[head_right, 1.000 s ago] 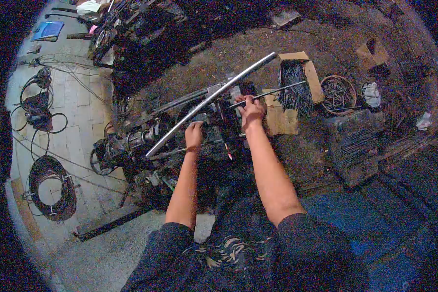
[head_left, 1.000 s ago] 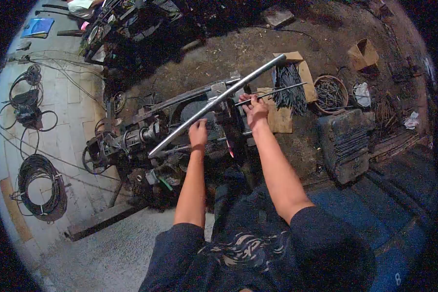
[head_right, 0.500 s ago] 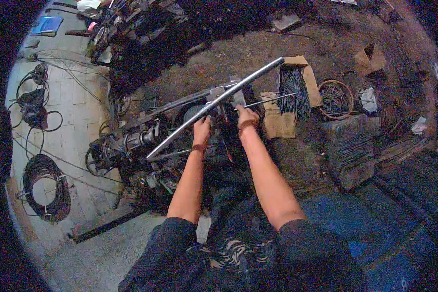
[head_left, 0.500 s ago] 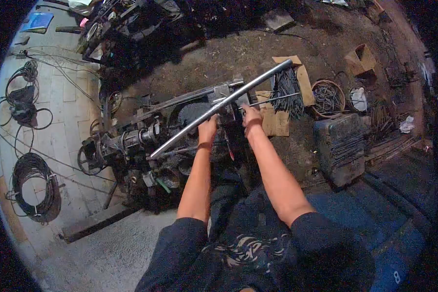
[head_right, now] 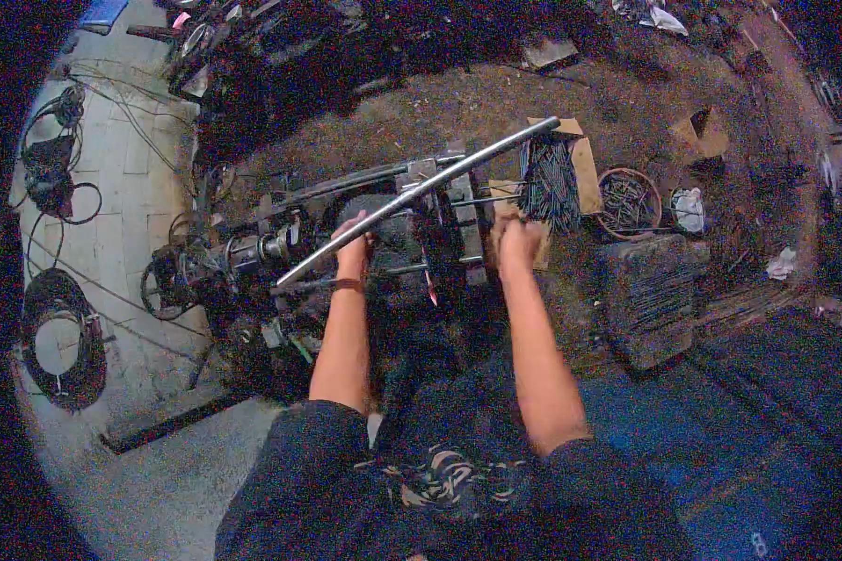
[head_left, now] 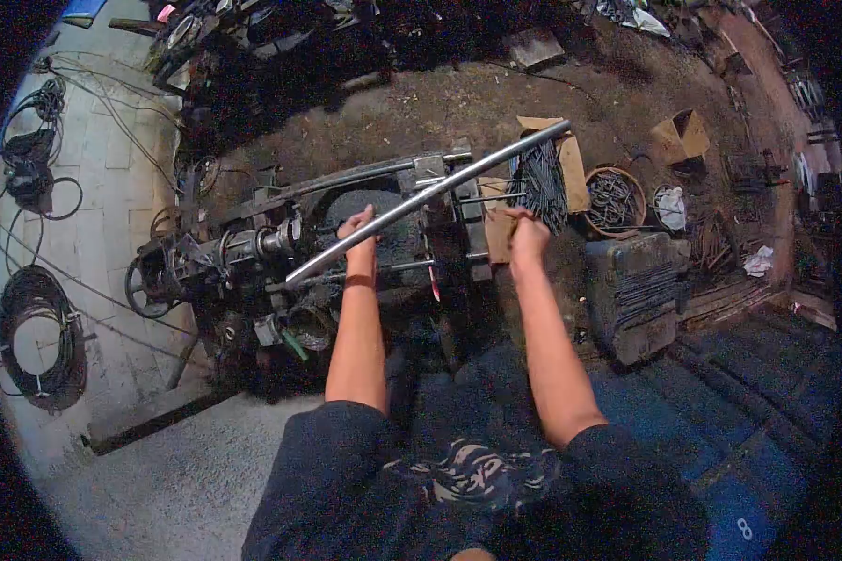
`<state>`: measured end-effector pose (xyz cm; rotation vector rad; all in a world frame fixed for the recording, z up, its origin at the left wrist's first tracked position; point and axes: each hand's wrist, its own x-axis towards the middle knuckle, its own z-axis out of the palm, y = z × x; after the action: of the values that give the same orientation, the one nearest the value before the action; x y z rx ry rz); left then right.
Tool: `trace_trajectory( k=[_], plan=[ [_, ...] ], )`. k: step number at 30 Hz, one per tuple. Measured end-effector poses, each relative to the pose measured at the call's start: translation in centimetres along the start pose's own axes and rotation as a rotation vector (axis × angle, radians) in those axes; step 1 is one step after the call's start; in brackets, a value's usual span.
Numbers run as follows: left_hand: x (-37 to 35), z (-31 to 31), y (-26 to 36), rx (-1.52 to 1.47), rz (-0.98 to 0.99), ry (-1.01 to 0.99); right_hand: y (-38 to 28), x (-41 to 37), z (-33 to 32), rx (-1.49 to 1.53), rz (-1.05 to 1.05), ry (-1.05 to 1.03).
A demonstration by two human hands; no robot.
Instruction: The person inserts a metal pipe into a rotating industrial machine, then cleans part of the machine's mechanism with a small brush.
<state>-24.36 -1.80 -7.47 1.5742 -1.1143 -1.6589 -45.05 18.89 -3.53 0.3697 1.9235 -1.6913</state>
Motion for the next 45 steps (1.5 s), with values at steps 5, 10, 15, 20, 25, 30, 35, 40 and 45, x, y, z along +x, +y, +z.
trace_trajectory(
  k=[5,10,15,20,25,30,35,40,45],
  plan=[
    [0.3,-1.6,0.4,0.058,0.004,-0.054,-3.1,2.6,-5.3,0.137,-0.011,0.008],
    [0.0,-1.4,0.1,0.004,0.043,-0.069,-6.0,1.8,-5.8,0.115,-0.006,-0.049],
    [0.7,-1.2,-0.4,0.098,0.053,-0.037,-7.9,1.5,-4.9,0.024,-0.086,-0.109],
    [0.5,-1.2,-0.3,0.064,0.038,-0.042,-11.4,2.9,-3.9,-0.073,-0.408,-0.082],
    [-0.1,-1.2,0.3,0.031,-0.038,-0.024,-15.9,3.1,-2.8,-0.083,-0.654,-0.038],
    [-0.5,-2.1,-0.3,-0.290,-0.092,0.003,-17.1,2.6,-2.0,-0.189,-0.603,-0.043],
    [-3.4,-3.3,0.9,-0.257,-0.232,0.150,-19.6,2.5,-1.0,-0.807,-1.337,-0.130],
    [-4.0,-6.3,0.5,-0.130,-0.217,-0.121,-20.4,1.5,-2.5,-1.503,-1.388,-0.322],
    [-7.1,-8.9,3.4,-0.122,-0.187,-0.304,-11.7,-12.4,-11.5,-1.367,-0.331,-1.276]
  ],
)
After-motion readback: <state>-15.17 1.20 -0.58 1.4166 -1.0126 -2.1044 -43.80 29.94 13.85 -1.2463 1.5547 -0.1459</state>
